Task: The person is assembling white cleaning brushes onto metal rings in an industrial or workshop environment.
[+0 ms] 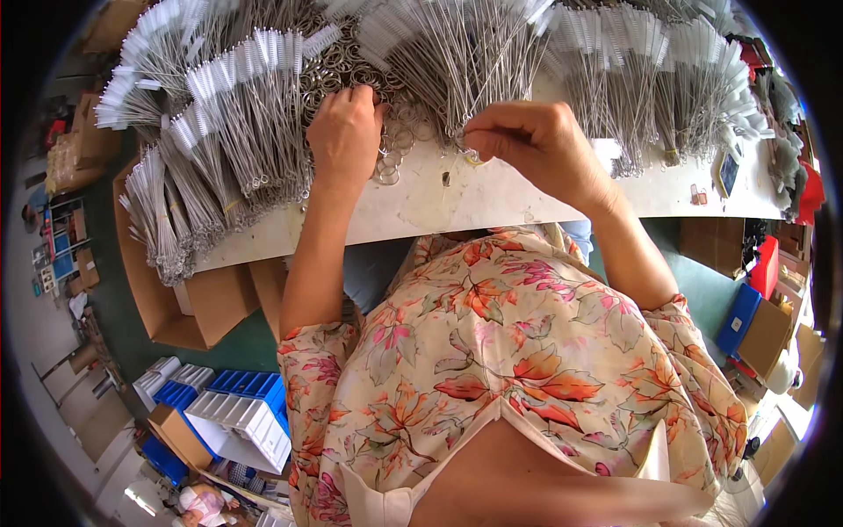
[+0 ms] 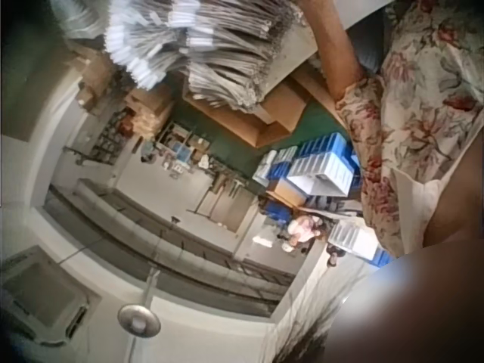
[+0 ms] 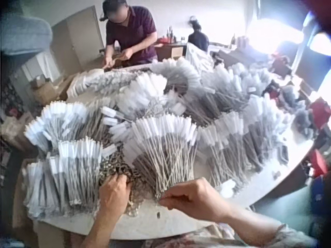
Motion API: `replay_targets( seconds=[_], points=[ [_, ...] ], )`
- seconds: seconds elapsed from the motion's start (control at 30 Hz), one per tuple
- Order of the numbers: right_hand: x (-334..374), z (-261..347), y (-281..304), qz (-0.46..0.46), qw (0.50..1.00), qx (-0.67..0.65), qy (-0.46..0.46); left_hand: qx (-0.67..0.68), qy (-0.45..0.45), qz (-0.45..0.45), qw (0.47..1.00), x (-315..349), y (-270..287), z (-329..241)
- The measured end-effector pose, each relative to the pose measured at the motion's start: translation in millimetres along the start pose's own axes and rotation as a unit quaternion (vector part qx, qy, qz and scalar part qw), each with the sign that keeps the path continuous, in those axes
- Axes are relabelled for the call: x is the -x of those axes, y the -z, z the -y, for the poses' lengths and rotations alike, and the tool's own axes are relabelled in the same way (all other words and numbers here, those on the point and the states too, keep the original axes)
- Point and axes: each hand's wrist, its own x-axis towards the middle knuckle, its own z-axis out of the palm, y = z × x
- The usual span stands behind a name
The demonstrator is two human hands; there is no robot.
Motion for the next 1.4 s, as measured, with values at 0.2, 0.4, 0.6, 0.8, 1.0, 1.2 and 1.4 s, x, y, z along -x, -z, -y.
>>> replay_targets(
  seconds=[0.2,0.4,0.6,0.8,1.0,1.2,1.4],
  points=[
    [-4.7,17.4,6.8,0.01,0.994,-0.096,-0.05,0.144,0.054,-0.044,0.987,1.8,17.3,3.3],
    [-18.1,31.8,4.7,0.009,0.996,-0.085,-0.016,0.29,0.091,-0.108,0.946,-1.9,30.5,3.1],
    [-20.2,28.2,-6.1,0.007,0.997,-0.079,-0.001,0.271,0.095,-0.143,0.947,-0.2,36.1,3.4],
    [-28.3,28.6,-11.4,-0.017,0.991,-0.129,0.021,0.707,0.127,-0.086,0.691,8.3,63.5,-41.0],
    [-27.4,38.8,-25.1,-0.053,0.984,-0.119,0.125,0.762,0.122,-0.104,0.628,14.4,64.9,-53.9],
    [-21.1,45.3,-22.6,-0.06,0.973,-0.058,0.215,0.691,0.078,-0.116,0.709,22.8,81.0,-51.1],
    [-10.5,49.6,-21.3,0.004,0.979,-0.163,0.126,0.394,-0.066,-0.199,0.895,21.7,99.9,-52.9]
  ],
)
